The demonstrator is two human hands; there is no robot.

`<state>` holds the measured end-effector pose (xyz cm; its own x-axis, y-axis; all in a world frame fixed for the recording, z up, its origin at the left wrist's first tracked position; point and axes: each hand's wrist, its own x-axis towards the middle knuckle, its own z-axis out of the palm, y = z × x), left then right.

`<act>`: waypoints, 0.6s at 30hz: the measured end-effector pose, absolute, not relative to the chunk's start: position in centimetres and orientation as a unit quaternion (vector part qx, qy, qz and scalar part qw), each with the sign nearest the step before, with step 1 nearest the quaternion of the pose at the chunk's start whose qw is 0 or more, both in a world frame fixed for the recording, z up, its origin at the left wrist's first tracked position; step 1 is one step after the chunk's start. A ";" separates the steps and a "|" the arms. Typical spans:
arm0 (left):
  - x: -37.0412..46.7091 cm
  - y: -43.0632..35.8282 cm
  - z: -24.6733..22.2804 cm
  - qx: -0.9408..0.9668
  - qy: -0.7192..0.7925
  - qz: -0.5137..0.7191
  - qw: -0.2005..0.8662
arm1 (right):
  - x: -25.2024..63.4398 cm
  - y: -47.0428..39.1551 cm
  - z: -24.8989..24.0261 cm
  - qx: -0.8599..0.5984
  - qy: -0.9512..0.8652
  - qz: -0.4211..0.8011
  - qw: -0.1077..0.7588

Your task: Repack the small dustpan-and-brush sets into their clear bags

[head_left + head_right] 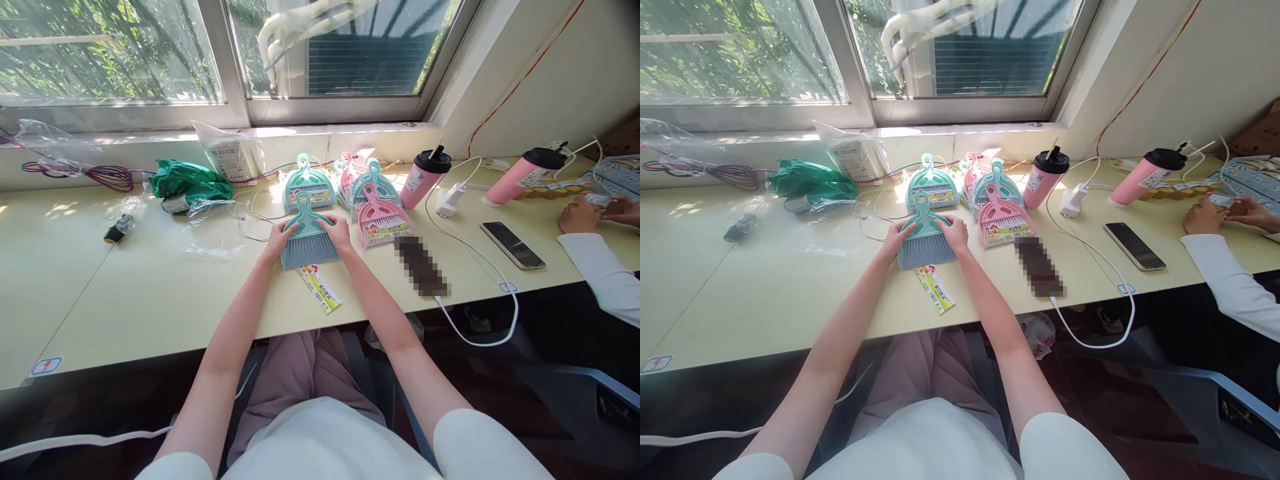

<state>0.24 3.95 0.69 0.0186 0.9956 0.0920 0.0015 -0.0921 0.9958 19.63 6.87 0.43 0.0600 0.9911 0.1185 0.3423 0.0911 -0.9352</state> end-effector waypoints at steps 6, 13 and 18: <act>0.2 4.4 0.5 0.578 0.501 0.514 0.388 | 19.3 7.1 0.1 -0.573 -0.551 0.382 0.472; 0.4 4.3 0.9 0.607 0.500 0.513 0.344 | 19.3 7.2 0.2 -0.567 -0.535 0.393 0.488; 0.2 4.2 1.1 0.622 0.499 0.509 0.324 | 19.2 6.9 0.4 -0.556 -0.540 0.396 0.493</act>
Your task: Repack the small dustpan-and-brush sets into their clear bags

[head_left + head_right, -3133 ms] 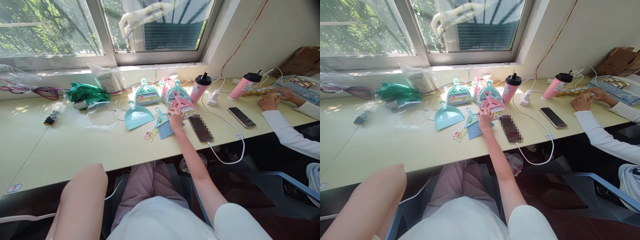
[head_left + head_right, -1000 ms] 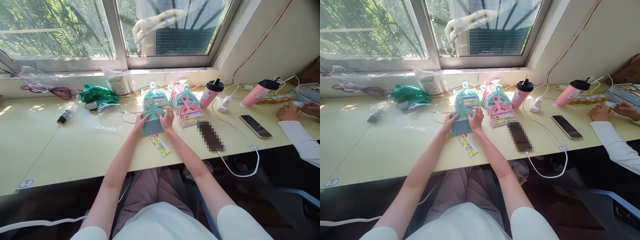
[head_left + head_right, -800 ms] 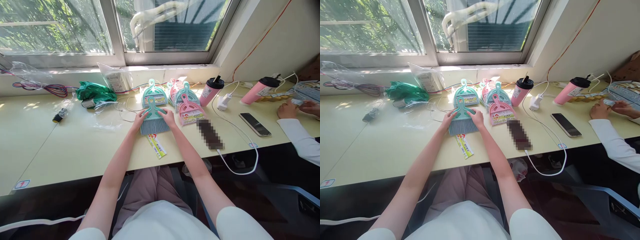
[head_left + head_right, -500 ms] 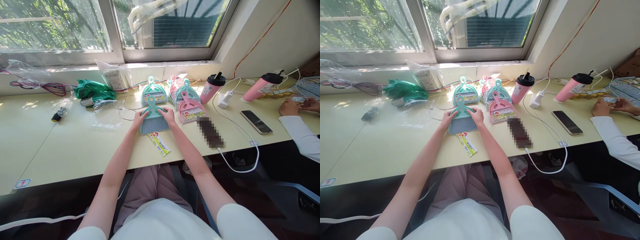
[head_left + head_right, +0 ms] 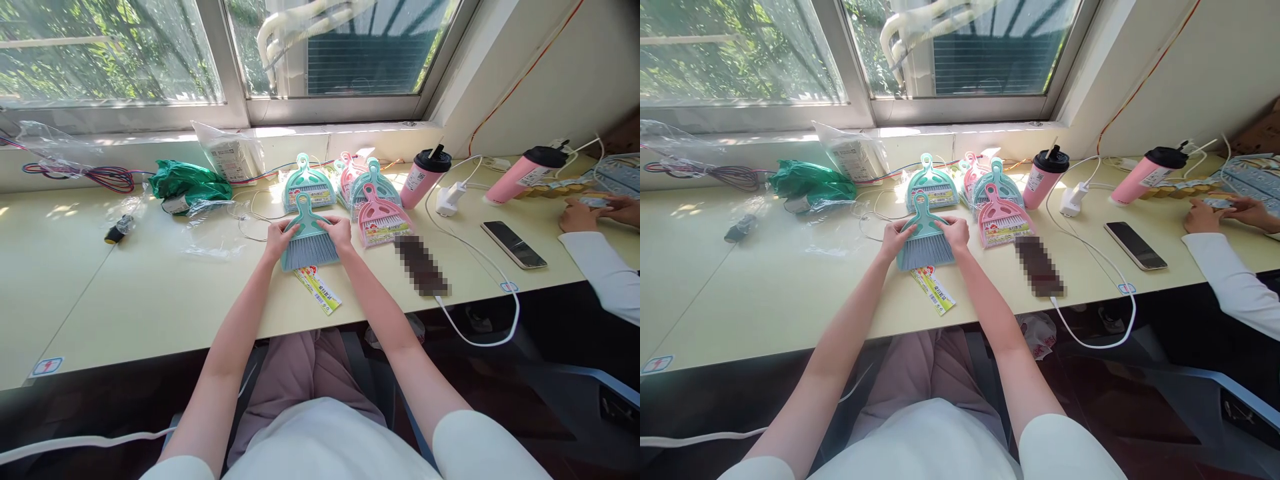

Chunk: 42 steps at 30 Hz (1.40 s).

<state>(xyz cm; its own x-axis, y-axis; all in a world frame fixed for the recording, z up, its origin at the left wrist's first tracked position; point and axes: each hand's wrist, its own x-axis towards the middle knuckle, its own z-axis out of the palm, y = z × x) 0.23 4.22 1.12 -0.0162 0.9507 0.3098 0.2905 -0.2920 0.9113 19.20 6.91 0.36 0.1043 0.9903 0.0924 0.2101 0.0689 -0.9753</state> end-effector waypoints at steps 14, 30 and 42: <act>0.8 2.4 3.0 0.616 0.506 0.542 0.266 | 20.5 6.6 3.3 -0.463 -0.609 0.434 0.476; -0.5 2.6 2.4 0.601 0.513 0.565 0.238 | 14.3 11.1 9.2 -0.400 -0.646 0.478 0.441; -2.3 4.9 0.0 0.541 0.513 0.518 0.419 | 14.7 7.5 9.6 -0.454 -0.659 0.254 0.543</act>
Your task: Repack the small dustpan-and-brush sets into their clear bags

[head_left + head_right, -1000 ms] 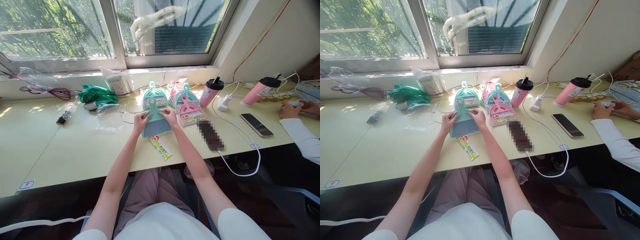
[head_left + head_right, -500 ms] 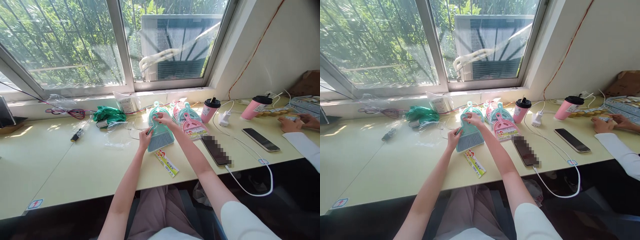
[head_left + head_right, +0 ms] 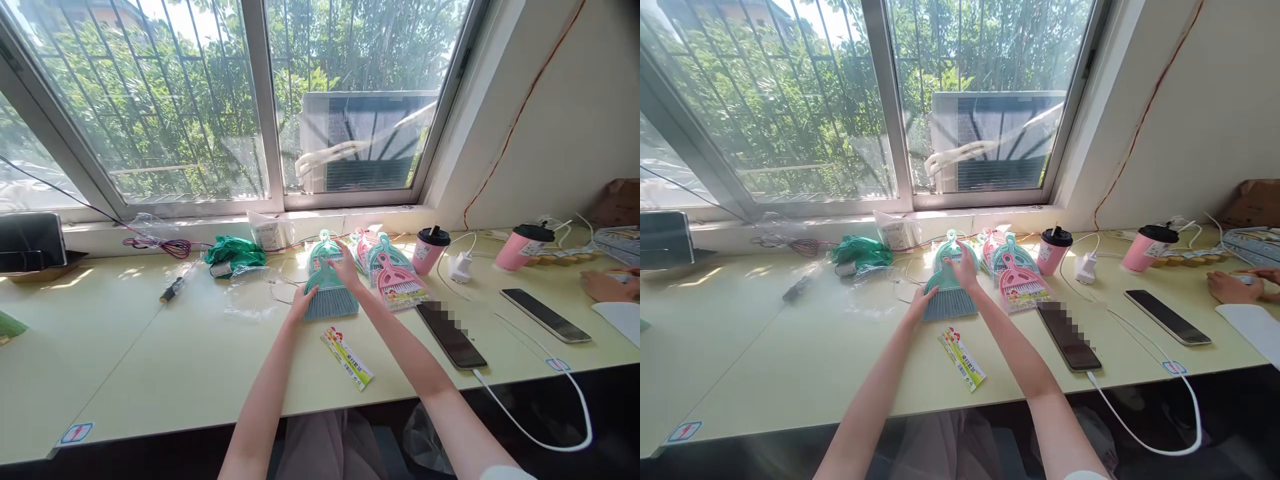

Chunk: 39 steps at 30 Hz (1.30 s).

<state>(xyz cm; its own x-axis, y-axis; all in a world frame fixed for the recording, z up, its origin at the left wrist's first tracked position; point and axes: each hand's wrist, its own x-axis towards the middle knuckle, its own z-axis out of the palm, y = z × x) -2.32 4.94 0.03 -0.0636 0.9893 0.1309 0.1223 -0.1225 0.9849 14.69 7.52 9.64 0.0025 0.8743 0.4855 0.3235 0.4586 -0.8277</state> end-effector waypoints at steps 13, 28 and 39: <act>-3.2 5.9 -1.3 0.470 0.532 0.585 0.392 | 21.9 -13.5 -0.2 -0.450 -0.816 0.296 0.211; -3.1 5.9 -1.7 0.420 0.571 0.594 0.379 | 23.8 -3.8 2.7 -0.413 -0.280 0.658 0.563; -2.6 7.5 -3.8 0.437 0.452 0.655 0.420 | 16.3 3.7 2.1 -0.306 -0.287 0.620 0.663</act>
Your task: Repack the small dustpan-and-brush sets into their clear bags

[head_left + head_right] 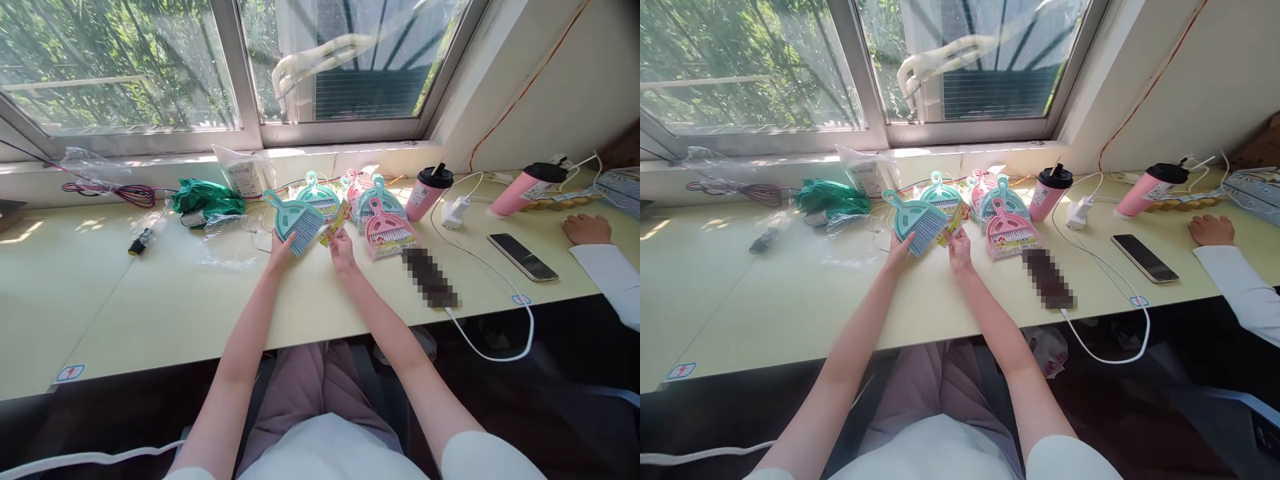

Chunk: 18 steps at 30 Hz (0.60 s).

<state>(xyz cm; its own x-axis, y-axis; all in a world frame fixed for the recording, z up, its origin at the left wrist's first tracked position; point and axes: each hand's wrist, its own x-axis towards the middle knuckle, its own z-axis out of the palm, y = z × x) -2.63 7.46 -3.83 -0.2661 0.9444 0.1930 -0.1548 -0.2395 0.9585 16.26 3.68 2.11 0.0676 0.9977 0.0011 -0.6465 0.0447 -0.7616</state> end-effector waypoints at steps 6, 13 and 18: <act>-2.1 8.2 -4.6 0.460 0.413 0.663 0.421 | 16.6 3.8 1.0 -0.315 -0.260 0.646 0.645; -1.4 7.2 -3.9 0.482 0.399 0.648 0.434 | 16.4 4.6 -0.2 -0.435 -0.317 0.628 0.562; -1.2 7.0 -3.3 0.471 0.400 0.644 0.451 | 17.6 4.4 0.9 -0.466 -0.533 0.488 0.510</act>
